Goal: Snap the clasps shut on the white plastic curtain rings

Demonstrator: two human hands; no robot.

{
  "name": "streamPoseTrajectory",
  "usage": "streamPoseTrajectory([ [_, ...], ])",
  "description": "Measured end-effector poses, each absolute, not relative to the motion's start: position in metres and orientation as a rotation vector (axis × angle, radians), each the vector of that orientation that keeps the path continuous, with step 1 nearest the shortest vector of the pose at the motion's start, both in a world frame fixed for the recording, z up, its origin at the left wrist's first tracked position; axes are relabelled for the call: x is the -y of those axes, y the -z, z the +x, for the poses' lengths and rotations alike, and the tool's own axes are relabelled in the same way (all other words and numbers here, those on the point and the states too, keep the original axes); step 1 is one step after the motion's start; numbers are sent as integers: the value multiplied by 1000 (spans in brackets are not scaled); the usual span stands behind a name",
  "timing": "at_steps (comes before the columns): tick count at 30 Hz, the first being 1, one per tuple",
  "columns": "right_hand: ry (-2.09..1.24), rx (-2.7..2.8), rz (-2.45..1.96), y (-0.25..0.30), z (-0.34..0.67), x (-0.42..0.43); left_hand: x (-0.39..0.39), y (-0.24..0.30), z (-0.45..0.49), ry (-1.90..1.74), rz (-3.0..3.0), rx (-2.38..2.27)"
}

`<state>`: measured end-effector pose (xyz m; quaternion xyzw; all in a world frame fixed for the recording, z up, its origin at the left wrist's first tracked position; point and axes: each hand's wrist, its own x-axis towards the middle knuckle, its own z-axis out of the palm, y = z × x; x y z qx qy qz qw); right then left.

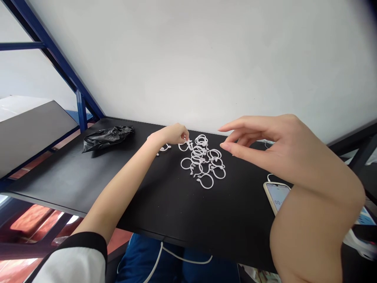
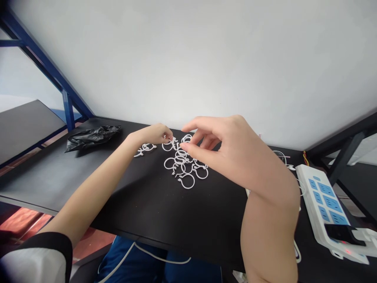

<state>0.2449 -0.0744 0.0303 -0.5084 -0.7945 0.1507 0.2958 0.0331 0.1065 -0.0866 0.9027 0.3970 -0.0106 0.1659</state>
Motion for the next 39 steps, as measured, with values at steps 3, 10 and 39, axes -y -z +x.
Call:
streamPoseTrajectory([
  [3, -402, 2111, -1352, -31, 245, 75, -98, 74, 32, 30, 2535, -1018],
  [10, -375, 2128, -1390, -26, 248, 71, -66, 41, 39, -354, 2480, -764],
  [39, -153, 2178, -1192, -36, 250, 80, 0, -1, 43, -972, 2277, -370],
])
